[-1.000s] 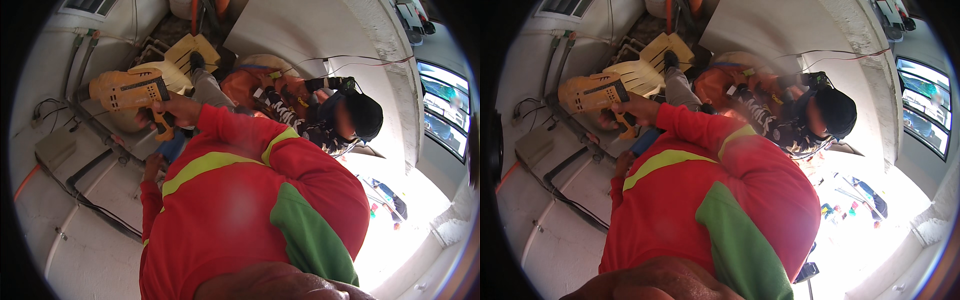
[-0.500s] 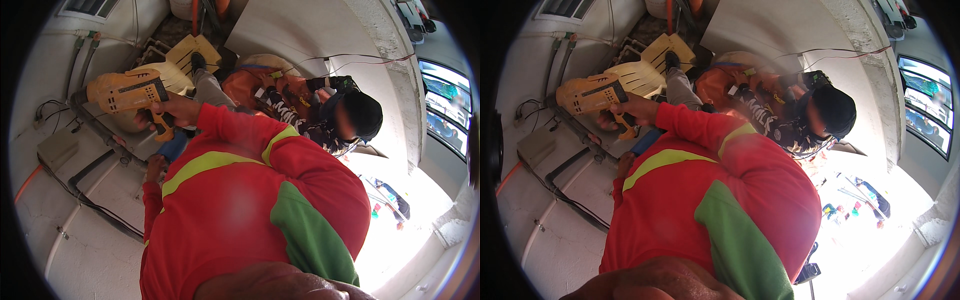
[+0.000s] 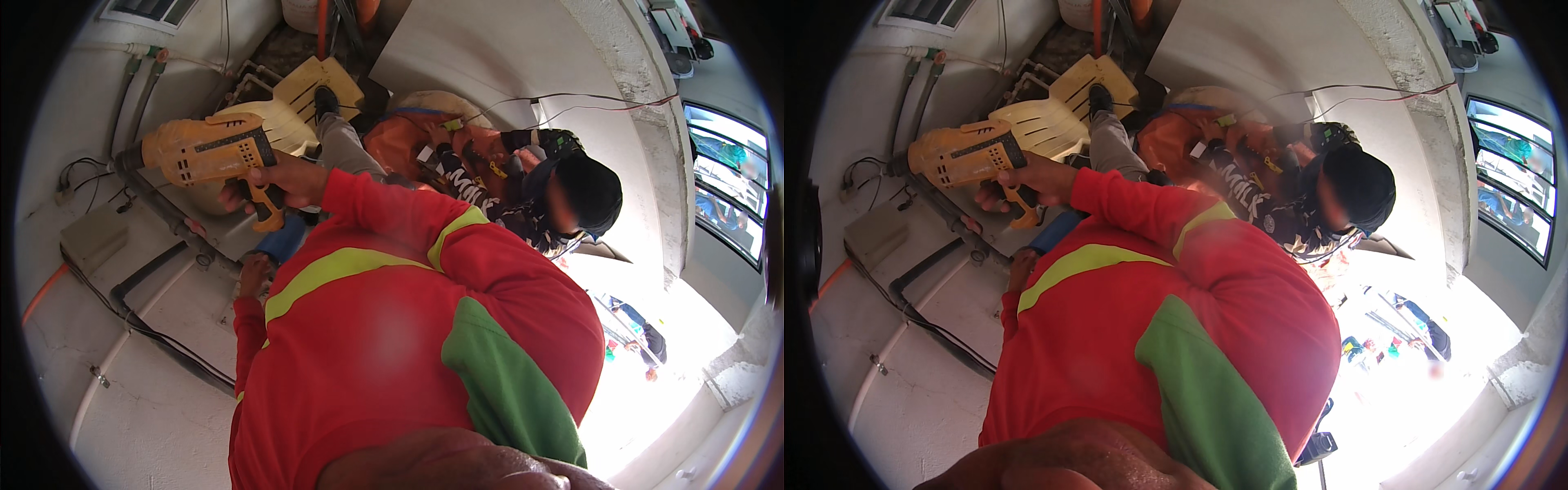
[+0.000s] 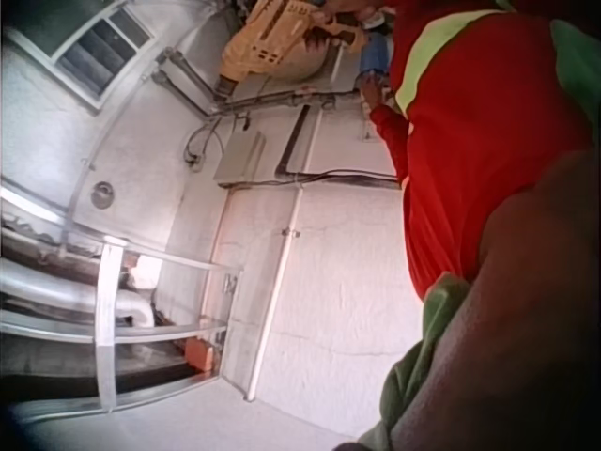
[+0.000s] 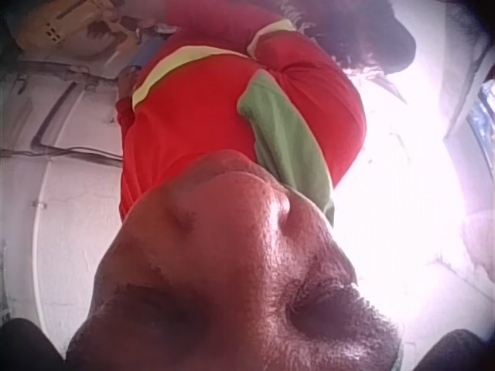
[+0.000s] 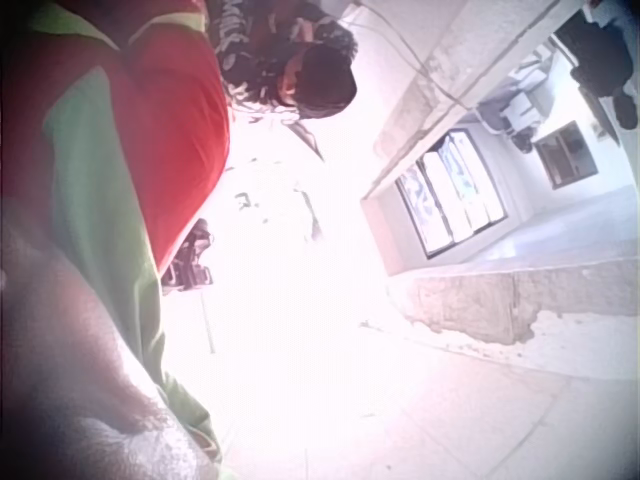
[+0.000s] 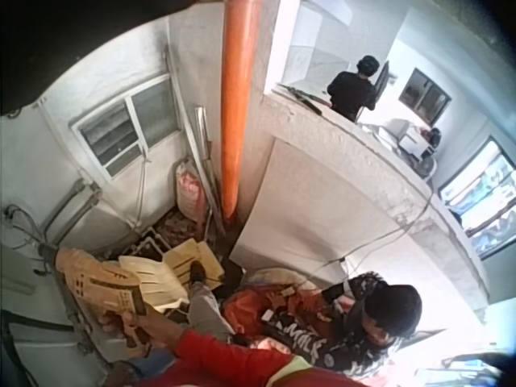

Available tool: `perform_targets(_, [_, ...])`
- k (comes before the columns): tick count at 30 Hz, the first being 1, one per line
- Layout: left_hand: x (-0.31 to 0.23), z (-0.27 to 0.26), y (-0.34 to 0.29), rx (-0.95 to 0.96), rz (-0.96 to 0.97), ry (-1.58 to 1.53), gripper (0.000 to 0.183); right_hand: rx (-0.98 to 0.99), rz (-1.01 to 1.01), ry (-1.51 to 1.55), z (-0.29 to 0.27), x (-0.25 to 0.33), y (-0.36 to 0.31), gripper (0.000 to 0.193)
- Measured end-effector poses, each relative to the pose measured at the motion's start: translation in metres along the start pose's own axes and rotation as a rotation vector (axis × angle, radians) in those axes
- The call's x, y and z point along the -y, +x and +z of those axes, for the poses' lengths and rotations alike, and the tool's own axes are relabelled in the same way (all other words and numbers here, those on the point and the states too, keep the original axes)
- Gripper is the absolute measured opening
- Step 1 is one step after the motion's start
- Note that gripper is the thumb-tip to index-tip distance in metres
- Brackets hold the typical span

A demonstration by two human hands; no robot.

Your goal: The person uses a yellow corded drill to fasten metal studs to a ceiling grid. They position the metal pieces, drill holes, and secure them with screws while standing on a ladder. Another worker is visible nearby handling materials.

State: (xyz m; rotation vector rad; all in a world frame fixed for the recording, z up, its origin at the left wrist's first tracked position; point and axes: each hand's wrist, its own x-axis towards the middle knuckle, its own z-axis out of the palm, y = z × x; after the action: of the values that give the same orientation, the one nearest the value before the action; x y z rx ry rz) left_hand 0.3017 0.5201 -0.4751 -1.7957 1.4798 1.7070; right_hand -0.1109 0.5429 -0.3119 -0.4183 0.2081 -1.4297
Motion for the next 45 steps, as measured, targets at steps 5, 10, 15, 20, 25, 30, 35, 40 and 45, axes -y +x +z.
perform_targets(5, [-0.005, 0.003, -0.005, 0.003, 0.068, 0.108, 0.05, -0.006, 0.006, 0.008, 0.0, -0.002, 0.0, 0.079])
perform_targets(10, [-0.009, 0.003, -0.007, 0.002, 0.019, 0.095, 0.052, 0.005, -0.008, 0.012, -0.001, -0.004, 0.001, 0.079])
perform_targets(15, [-0.004, 0.0, -0.002, 0.01, 0.012, 0.061, 0.054, 0.001, -0.005, 0.011, 0.0, -0.003, 0.0, 0.08])
perform_targets(20, [0.003, 0.001, 0.001, 0.013, 0.044, 0.011, 0.055, -0.001, 0.006, 0.026, 0.001, -0.001, 0.001, 0.081])
perform_targets(25, [0.003, 0.001, -0.001, 0.014, 0.035, 0.058, 0.056, 0.004, 0.031, 0.026, 0.003, -0.003, 0.004, 0.081])
perform_targets(30, [-0.005, 0.003, -0.007, 0.034, -0.017, 0.09, 0.054, -0.012, 0.019, 0.039, 0.006, -0.003, 0.005, 0.078])
perform_targets(35, [-0.008, 0.005, -0.008, 0.008, 0.03, 0.103, 0.052, -0.006, 0.027, 0.052, 0.007, -0.004, 0.005, 0.077])
perform_targets(40, [-0.001, 0.002, -0.002, 0.031, 0.029, 0.09, 0.051, 0.0, 0.048, 0.069, 0.004, -0.007, 0.006, 0.077])
perform_targets(45, [0.004, 0.001, 0.0, 0.038, -0.004, 0.107, 0.049, 0.002, 0.045, 0.069, 0.003, -0.008, 0.006, 0.076])
